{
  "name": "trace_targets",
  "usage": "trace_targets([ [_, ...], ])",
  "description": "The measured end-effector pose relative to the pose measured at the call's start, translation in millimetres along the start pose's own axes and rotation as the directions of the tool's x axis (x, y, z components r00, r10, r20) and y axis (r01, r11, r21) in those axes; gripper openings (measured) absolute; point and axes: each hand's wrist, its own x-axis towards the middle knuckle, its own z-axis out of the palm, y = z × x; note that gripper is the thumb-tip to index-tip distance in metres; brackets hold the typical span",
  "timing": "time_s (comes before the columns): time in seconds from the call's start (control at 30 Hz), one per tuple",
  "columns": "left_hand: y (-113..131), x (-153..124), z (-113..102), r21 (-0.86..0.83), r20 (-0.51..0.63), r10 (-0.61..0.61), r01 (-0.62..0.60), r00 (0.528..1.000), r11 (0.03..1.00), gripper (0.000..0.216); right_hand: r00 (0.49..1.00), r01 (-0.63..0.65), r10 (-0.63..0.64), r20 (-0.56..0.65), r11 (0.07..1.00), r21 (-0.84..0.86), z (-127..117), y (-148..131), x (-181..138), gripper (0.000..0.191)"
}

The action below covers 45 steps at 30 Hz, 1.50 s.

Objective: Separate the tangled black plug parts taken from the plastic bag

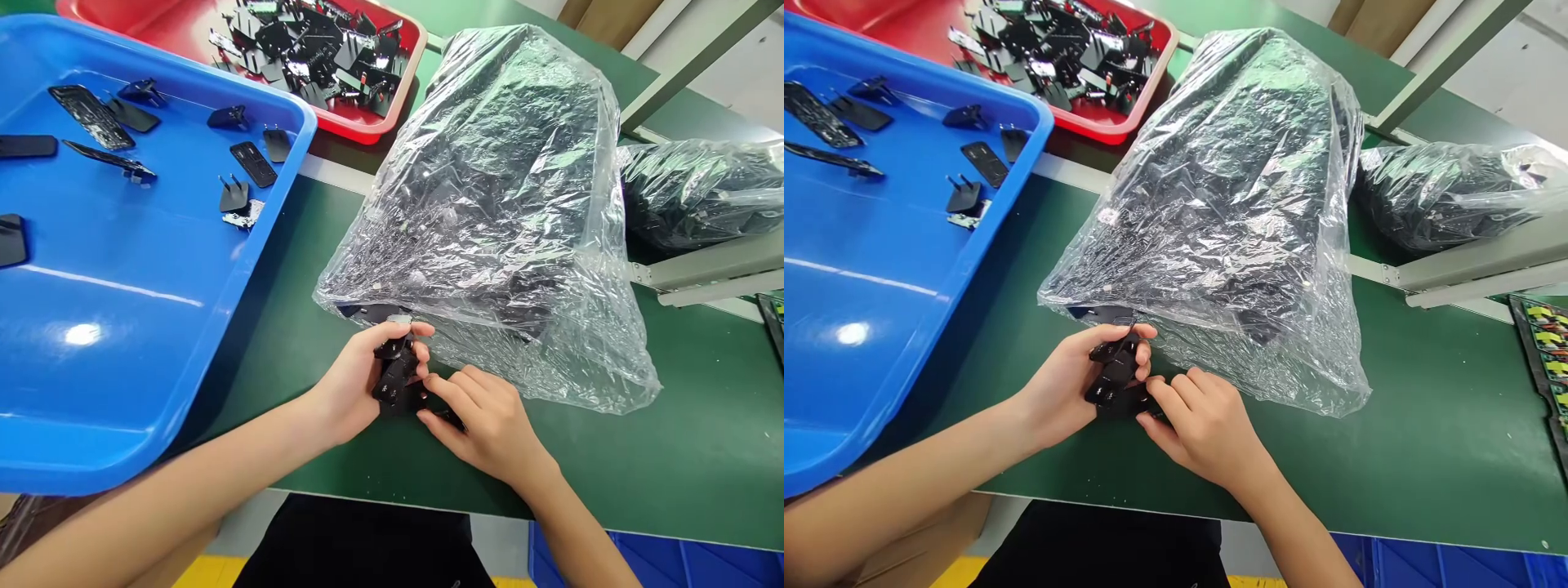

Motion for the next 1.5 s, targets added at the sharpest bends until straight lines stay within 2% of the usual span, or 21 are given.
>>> trace_targets([
  [0.1,0,2,1,-0.019,0.014,-0.009,0.009,1.000,1.000,0.019,0.991,-0.060,0.063,-0.114,0.998,0.030,-1,0,-1,0.014],
  [0.2,-1,3,2,-0.029,0.037,-0.040,0.041,0.999,0.999,0.024,0.979,-0.098,0.107,-0.172,0.994,0.056,-2,0,-1,0.008],
  [0.43,-5,4,4,-0.034,0.080,-0.128,0.131,0.989,0.991,0.030,0.986,0.045,-0.038,-0.159,0.998,0.041,1,-5,2,0.009],
  [0.5,-6,4,4,-0.027,0.092,-0.124,0.127,0.988,0.992,0.030,0.978,-0.001,0.023,-0.208,0.994,0.105,1,-6,3,0.006],
  [0.63,-8,3,3,0.010,0.100,-0.122,0.122,0.987,0.992,0.030,0.921,-0.233,0.303,-0.245,0.931,0.280,-4,-5,2,0.003],
  [0.7,-10,3,3,0.026,0.111,-0.132,0.130,0.985,0.991,0.030,0.875,-0.329,0.406,-0.264,0.898,0.292,-7,-3,1,0.003],
  [0.77,-11,3,3,0.026,0.142,-0.149,0.147,0.978,0.989,0.031,0.849,-0.363,0.437,-0.297,0.891,0.273,-8,1,0,0.005],
  [0.83,-11,3,3,0.029,0.162,-0.164,0.161,0.973,0.986,0.032,0.862,-0.338,0.401,-0.311,0.911,0.236,-7,4,0,0.009],
  [0.97,-8,2,5,0.025,0.110,-0.149,0.147,0.983,0.989,0.033,0.916,-0.222,0.253,-0.312,0.966,0.131,-3,8,0,0.021],
  [1.13,-6,1,6,0.062,0.118,-0.148,0.142,0.982,0.988,0.032,0.943,-0.124,0.098,-0.318,0.990,-0.061,-1,10,-1,0.039],
  [1.2,-7,1,6,0.101,0.134,-0.149,0.136,0.980,0.985,0.029,0.964,-0.140,0.110,-0.241,0.984,-0.109,0,10,-2,0.043],
  [1.3,-10,1,6,0.165,0.143,-0.167,0.143,0.975,0.976,0.025,0.970,-0.214,0.198,-0.142,0.970,-0.112,1,8,-2,0.036],
  [1.4,-11,2,5,0.196,0.143,-0.171,0.141,0.975,0.970,0.026,0.944,-0.293,0.291,-0.155,0.956,0.012,-2,5,-1,0.025],
  [1.47,-9,4,4,0.182,0.158,-0.164,0.135,0.974,0.974,0.028,0.901,-0.370,0.415,-0.122,0.886,0.280,-6,5,-1,0.023],
  [1.5,-8,4,4,0.161,0.167,-0.160,0.133,0.973,0.978,0.029,0.872,-0.394,0.481,-0.086,0.796,0.459,-8,6,-2,0.024],
])
